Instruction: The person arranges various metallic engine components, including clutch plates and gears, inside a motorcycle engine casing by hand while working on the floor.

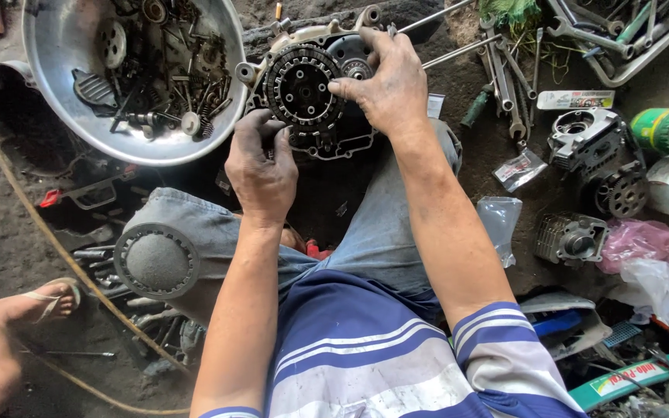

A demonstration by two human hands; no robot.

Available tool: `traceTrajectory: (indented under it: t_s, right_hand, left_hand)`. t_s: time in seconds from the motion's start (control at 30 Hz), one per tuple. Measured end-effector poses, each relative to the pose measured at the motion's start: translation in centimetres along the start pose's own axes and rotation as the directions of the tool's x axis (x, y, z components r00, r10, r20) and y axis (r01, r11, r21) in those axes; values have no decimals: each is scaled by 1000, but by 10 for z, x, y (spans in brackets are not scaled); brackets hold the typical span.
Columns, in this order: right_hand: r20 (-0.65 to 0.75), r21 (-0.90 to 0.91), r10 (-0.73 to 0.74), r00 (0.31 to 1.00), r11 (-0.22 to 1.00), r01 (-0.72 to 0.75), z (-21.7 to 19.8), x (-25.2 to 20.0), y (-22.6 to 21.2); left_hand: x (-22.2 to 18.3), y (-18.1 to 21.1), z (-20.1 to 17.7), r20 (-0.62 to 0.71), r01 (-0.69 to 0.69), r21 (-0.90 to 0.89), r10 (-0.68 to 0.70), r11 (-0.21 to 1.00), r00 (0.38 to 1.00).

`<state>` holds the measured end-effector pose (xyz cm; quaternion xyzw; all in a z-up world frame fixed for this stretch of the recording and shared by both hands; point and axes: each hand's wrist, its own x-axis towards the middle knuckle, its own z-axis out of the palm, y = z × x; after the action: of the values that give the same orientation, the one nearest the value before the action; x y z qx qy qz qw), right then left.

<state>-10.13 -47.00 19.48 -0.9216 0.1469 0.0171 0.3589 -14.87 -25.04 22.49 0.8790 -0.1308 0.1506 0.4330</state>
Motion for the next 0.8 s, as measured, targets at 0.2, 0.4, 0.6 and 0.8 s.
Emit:
traceTrajectory:
  t_s: [0.2,0.4,0.6,0.8]
  right_hand:
    - [-5,22,49,999,999,-49,-4,-4,-5]
    - [5,35,57,998,998,-57,-3,-4,-4]
    - [16,57,68,998,996,-69,-3,-4,-5]
    - [12,29,52,999,998,-52,-2,-2,-1]
  left_hand:
    - [-2,-14,10,130,-92,207,66,974,989]
    - [-1,-15,15,138,-135,260,102,956,985]
    - [2,-18,18,183,-258,344,205,903,962]
    - [7,-26,15,188,-92,207,53,974,981]
